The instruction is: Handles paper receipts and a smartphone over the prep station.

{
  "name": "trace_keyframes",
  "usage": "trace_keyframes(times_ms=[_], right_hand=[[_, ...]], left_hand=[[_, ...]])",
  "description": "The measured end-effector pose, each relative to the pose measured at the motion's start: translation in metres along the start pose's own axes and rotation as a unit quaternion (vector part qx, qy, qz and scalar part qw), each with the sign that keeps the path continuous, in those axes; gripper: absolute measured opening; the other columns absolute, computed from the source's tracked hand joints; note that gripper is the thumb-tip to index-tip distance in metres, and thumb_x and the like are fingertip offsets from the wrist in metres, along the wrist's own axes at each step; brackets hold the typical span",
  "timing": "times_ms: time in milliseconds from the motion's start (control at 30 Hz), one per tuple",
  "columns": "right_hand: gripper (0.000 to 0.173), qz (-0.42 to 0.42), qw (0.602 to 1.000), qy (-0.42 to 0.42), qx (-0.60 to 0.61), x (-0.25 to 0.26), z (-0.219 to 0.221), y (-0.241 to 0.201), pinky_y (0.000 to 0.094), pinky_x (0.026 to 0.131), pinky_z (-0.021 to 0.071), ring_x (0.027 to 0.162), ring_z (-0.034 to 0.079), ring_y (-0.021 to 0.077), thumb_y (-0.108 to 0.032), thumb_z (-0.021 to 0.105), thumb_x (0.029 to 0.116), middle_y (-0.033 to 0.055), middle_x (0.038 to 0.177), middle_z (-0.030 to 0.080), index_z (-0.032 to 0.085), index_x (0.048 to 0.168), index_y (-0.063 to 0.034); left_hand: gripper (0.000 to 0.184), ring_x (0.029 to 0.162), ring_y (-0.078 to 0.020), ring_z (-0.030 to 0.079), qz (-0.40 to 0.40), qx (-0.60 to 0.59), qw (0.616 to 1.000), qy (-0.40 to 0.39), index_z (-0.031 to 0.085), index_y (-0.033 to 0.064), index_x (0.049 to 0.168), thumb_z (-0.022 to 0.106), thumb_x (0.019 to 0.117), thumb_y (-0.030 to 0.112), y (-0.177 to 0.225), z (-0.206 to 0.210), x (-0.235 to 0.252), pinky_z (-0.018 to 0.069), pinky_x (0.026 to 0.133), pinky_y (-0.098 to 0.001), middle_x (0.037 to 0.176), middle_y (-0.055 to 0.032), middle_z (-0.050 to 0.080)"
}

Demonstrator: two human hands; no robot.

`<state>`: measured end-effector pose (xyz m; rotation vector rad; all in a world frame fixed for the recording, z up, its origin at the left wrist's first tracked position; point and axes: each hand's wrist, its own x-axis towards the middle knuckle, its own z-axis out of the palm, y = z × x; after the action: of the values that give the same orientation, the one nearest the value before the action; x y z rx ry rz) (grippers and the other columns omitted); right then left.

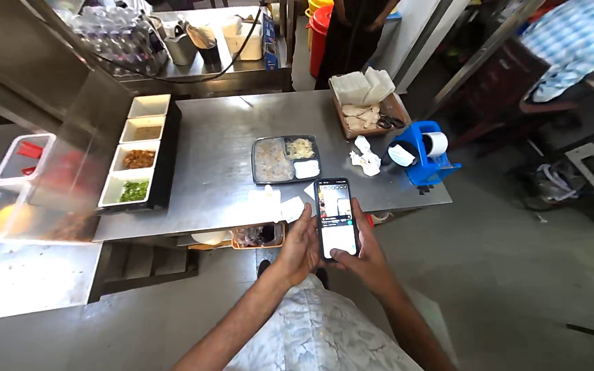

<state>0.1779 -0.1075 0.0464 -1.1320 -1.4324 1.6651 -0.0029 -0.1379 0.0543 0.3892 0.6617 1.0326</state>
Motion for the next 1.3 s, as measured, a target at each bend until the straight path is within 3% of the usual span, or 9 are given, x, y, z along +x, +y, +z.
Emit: trace_keyframes(times_ms=[133, 233, 300, 367, 567, 1033, 1133, 1300], right_hand=[[0.117, -0.004, 1.000, 0.010, -0.026, -0.002, 0.003, 0.003, 0.0434, 0.080, 0.0667, 0.112, 0.069, 0.0258, -0.011, 0.085, 0.0777, 0.0050, 0.151, 0.051, 0.014, 0.164, -0.0429], [0.111, -0.016, 1.000, 0.014, -0.003, -0.002, 0.003, 0.003, 0.0438, 0.076, 0.0673, 0.107, 0.071, 0.0284, -0.009, 0.084, 0.0786, 0.0082, 0.145, 0.056, 0.019, 0.164, -0.0391], [0.103, -0.029, 1.000, 0.008, 0.008, -0.001, -0.001, 0.001, 0.0432, 0.092, 0.0627, 0.124, 0.064, 0.0256, -0.011, 0.080, 0.0808, 0.0047, 0.152, 0.051, 0.023, 0.164, -0.0339], [0.094, -0.045, 0.998, 0.021, 0.025, 0.001, -0.001, 0.000, 0.0440, 0.096, 0.0606, 0.126, 0.062, 0.0262, -0.008, 0.076, 0.0818, 0.0058, 0.150, 0.053, 0.031, 0.162, -0.0289], [0.087, -0.055, 0.996, 0.048, 0.042, 0.003, 0.006, -0.007, 0.0443, 0.090, 0.0623, 0.116, 0.067, 0.0281, -0.005, 0.073, 0.0831, 0.0108, 0.135, 0.063, 0.037, 0.159, -0.0274], [0.087, -0.060, 0.994, 0.077, 0.040, 0.002, 0.016, -0.003, 0.0443, 0.085, 0.0637, 0.109, 0.069, 0.0281, -0.005, 0.077, 0.0830, 0.0107, 0.124, 0.065, 0.039, 0.157, -0.0295], [0.086, -0.057, 0.995, 0.070, 0.045, 0.001, 0.014, -0.004, 0.0438, 0.088, 0.0627, 0.112, 0.067, 0.0275, -0.005, 0.074, 0.0824, 0.0108, 0.127, 0.064, 0.039, 0.157, -0.0275], [0.088, -0.063, 0.997, 0.033, 0.043, 0.000, 0.005, -0.001, 0.0425, 0.093, 0.0604, 0.120, 0.065, 0.0261, -0.002, 0.063, 0.0791, 0.0095, 0.142, 0.060, 0.037, 0.160, -0.0241]], left_hand=[[0.083, 0.114, -0.0331, 0.067, 0.007, 0.004, 1.000, 0.010, 0.043, 0.0157, 0.153, 0.021, 0.0999, 0.075, -0.002, 0.002, -0.002, 0.0586, 0.090, -0.0499, 0.135, -0.0198, 0.062], [0.081, 0.112, -0.0345, 0.068, 0.009, 0.009, 1.000, 0.012, 0.044, 0.0158, 0.153, 0.019, 0.1011, 0.073, -0.002, 0.002, -0.004, 0.0597, 0.089, -0.0507, 0.133, -0.0210, 0.063], [0.081, 0.115, -0.0376, 0.066, 0.010, 0.011, 1.000, 0.002, 0.042, 0.0148, 0.154, 0.015, 0.1020, 0.072, -0.001, 0.002, -0.006, 0.0587, 0.090, -0.0547, 0.136, -0.0221, 0.061], [0.082, 0.119, -0.0396, 0.064, 0.012, 0.009, 1.000, -0.006, 0.040, 0.0146, 0.155, 0.015, 0.1019, 0.072, -0.002, 0.002, -0.006, 0.0576, 0.092, -0.0574, 0.140, -0.0223, 0.059], [0.080, 0.118, -0.0392, 0.065, 0.035, 0.010, 0.999, -0.024, 0.039, 0.0140, 0.155, 0.016, 0.1029, 0.070, -0.003, 0.002, -0.008, 0.0580, 0.091, -0.0563, 0.140, -0.0225, 0.058], [0.076, 0.116, -0.0390, 0.066, 0.053, 0.016, 0.998, -0.018, 0.043, 0.0137, 0.153, 0.020, 0.1042, 0.068, -0.005, 0.004, -0.014, 0.0579, 0.092, -0.0567, 0.137, -0.0231, 0.060], [0.077, 0.115, -0.0387, 0.066, 0.051, 0.012, 0.998, -0.023, 0.043, 0.0133, 0.152, 0.018, 0.1043, 0.068, -0.005, 0.003, -0.015, 0.0590, 0.090, -0.0556, 0.137, -0.0232, 0.060], [0.077, 0.116, -0.0380, 0.066, 0.042, 0.007, 0.999, -0.023, 0.042, 0.0145, 0.153, 0.017, 0.1041, 0.068, -0.005, 0.000, -0.015, 0.0592, 0.089, -0.0552, 0.138, -0.0214, 0.060]])
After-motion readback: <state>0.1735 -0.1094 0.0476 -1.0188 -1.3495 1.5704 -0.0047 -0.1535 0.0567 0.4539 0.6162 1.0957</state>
